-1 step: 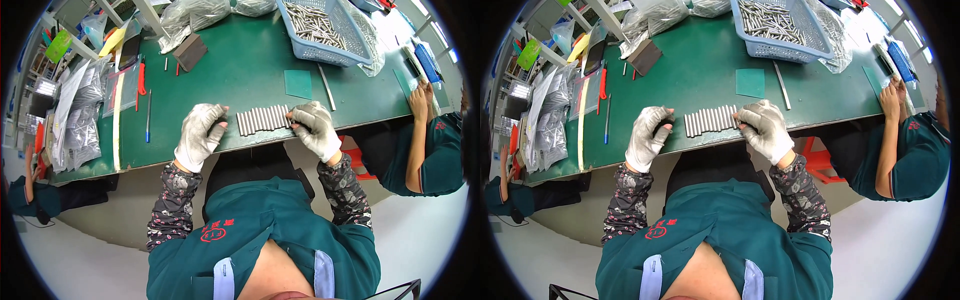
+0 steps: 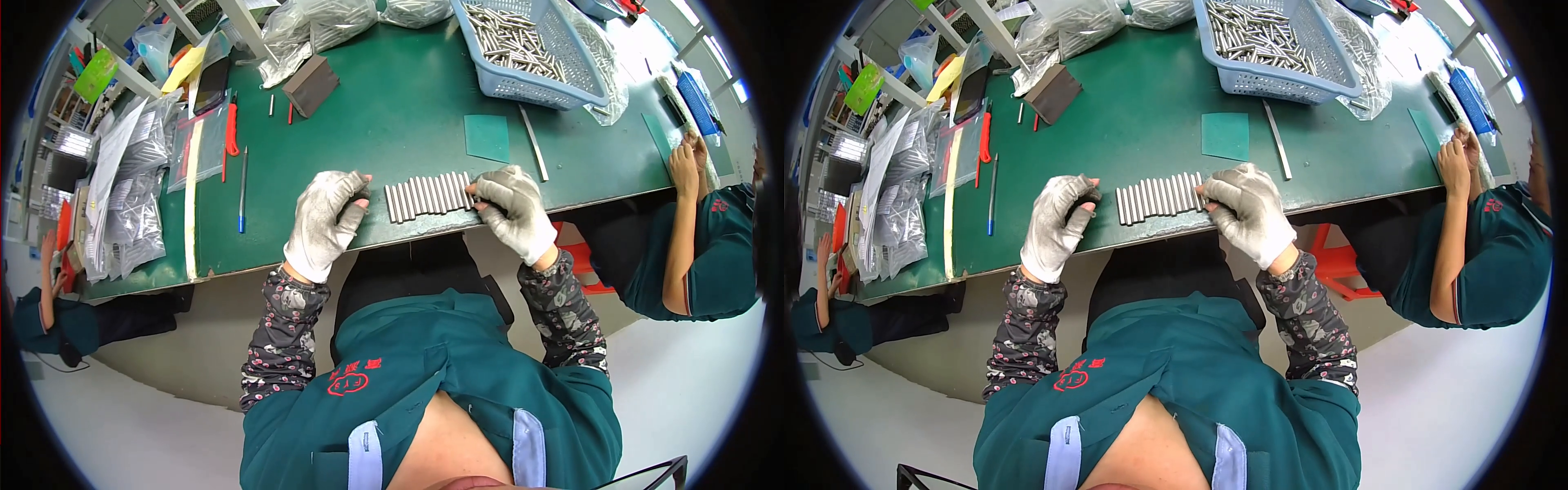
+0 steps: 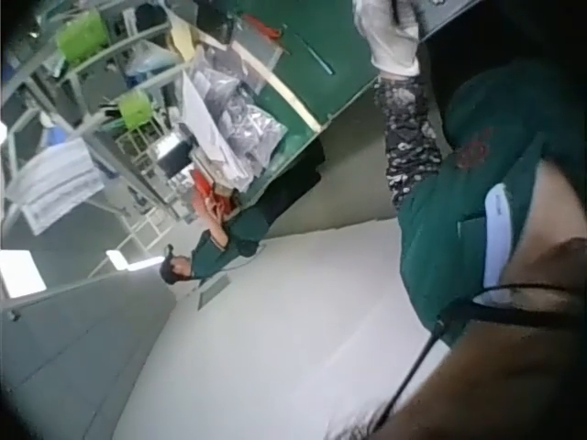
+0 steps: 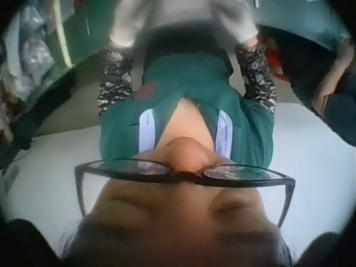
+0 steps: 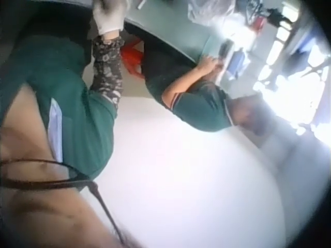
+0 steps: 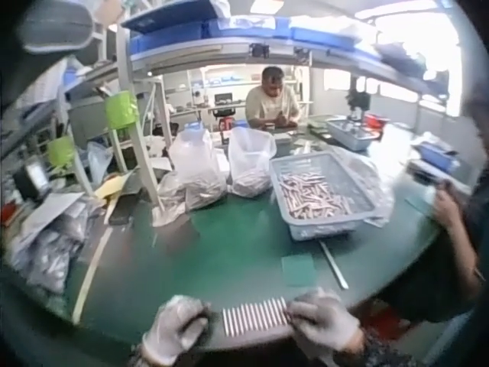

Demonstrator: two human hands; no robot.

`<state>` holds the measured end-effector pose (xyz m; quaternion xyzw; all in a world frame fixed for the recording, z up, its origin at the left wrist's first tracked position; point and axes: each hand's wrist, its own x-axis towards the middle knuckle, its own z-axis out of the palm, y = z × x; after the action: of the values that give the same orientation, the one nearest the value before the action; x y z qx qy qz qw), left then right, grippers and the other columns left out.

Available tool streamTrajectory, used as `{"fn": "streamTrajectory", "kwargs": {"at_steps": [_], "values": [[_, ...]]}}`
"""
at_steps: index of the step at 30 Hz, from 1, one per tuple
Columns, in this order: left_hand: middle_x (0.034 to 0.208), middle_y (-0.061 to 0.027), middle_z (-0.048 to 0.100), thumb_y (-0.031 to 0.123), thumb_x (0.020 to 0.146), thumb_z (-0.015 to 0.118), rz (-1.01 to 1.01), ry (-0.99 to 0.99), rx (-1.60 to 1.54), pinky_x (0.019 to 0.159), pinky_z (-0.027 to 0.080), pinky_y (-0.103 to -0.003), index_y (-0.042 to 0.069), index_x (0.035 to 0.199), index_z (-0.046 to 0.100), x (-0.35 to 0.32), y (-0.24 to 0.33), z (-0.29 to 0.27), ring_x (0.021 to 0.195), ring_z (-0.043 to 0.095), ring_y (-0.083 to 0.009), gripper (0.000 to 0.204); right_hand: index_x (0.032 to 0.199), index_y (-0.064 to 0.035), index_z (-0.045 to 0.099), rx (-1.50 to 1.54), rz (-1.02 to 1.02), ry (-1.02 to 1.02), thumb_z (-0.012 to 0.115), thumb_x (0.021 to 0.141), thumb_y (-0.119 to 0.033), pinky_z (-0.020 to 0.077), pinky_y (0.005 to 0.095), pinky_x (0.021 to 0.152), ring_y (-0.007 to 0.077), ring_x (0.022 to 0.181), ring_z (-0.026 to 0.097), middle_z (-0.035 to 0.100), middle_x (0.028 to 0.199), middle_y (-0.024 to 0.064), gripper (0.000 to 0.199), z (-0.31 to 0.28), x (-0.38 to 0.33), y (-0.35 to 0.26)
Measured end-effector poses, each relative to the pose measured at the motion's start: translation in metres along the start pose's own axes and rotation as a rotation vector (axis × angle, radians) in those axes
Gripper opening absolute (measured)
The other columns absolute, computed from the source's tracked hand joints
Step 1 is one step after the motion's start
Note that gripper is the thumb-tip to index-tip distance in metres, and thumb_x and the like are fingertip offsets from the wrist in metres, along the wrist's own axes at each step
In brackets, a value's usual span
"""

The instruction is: Arranging and inspecting small metal pins on a factory workbench.

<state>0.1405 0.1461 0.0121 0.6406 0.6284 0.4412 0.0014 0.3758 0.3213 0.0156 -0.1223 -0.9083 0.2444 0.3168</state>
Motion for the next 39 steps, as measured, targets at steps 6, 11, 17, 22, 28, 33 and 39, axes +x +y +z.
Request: {"fn": "streamTrajectory", "kwargs": {"at_steps": [6,11,17,22,28,33,39], "values": [[0.085,-0.0111,0.065,0.017,0.086,0.063,0.073,-0.002,0.060,0.075,0.048,-0.038,0.000,0.100,0.061,-0.003,0.002,-0.003,0.081,0.061,-0.0298,0.022,0.093,0.0006,0.067,0.148,0.050,0.153,0.062,0.074,0.000,0.0459,0.0401,0.081,0.0288,0.087,0.059,0.066,0.087,0.0119,0.019,0.000,0.008,0.000],[0.080,-0.0099,0.062,0.017,0.078,0.068,0.097,-0.029,0.136,0.068,0.046,-0.040,0.004,0.100,0.062,-0.005,0.008,-0.003,0.073,0.059,-0.0313,0.026,0.110,0.0042,0.060,0.132,-0.136,0.000,0.046,0.093,-0.044,0.0454,0.0436,0.091,0.0394,0.103,0.058,0.059,0.111,0.0256,0.053,0.013,0.031,0.001],[0.084,-0.0098,0.063,0.016,0.074,0.072,0.101,-0.078,0.180,0.073,0.046,-0.040,0.006,0.108,0.062,-0.002,0.013,-0.001,0.078,0.059,-0.0308,0.038,0.131,-0.0008,0.047,-0.045,-0.201,-0.298,0.051,0.087,-0.033,0.0342,0.0509,0.104,0.0430,0.122,0.043,0.047,0.129,0.0243,0.055,0.047,0.043,-0.029],[0.086,-0.0090,0.063,0.011,0.069,0.074,0.042,-0.101,0.170,0.074,0.046,-0.039,0.009,0.113,0.061,-0.004,0.012,0.000,0.081,0.059,-0.0296,0.046,0.131,-0.0045,0.048,-0.163,-0.241,-0.353,0.054,0.086,-0.038,0.0306,0.0534,0.106,0.0410,0.126,0.040,0.046,0.132,0.0200,0.056,0.059,0.045,-0.033],[0.088,-0.0111,0.063,0.010,0.074,0.072,0.007,-0.025,0.093,0.076,0.048,-0.038,0.002,0.103,0.059,-0.012,0.010,0.001,0.085,0.060,-0.0307,0.033,0.124,-0.0061,0.053,-0.161,-0.312,-0.415,0.059,0.084,-0.038,0.0320,0.0539,0.104,0.0401,0.124,0.041,0.048,0.131,0.0172,0.052,0.054,0.050,-0.040],[0.080,-0.0117,0.061,0.015,0.086,0.060,0.050,0.228,0.127,0.069,0.047,-0.041,0.004,0.086,0.058,-0.031,0.033,0.006,0.074,0.059,-0.0318,0.011,0.124,-0.0073,0.053,-0.175,-0.366,-0.403,0.059,0.084,-0.032,0.0335,0.0512,0.104,0.0378,0.123,0.043,0.049,0.129,0.0158,0.047,0.052,0.046,-0.035],[0.104,-0.0123,0.065,0.062,0.087,0.051,-0.729,-0.296,-0.954,0.078,0.045,-0.028,0.000,0.124,0.051,-0.082,0.057,0.033,0.088,0.060,-0.0211,0.072,0.120,-0.0067,0.056,-0.118,-0.408,-0.412,0.060,0.083,-0.025,0.0389,0.0428,0.101,0.0341,0.120,0.047,0.052,0.126,0.0135,0.042,0.050,0.043,-0.041]]}}
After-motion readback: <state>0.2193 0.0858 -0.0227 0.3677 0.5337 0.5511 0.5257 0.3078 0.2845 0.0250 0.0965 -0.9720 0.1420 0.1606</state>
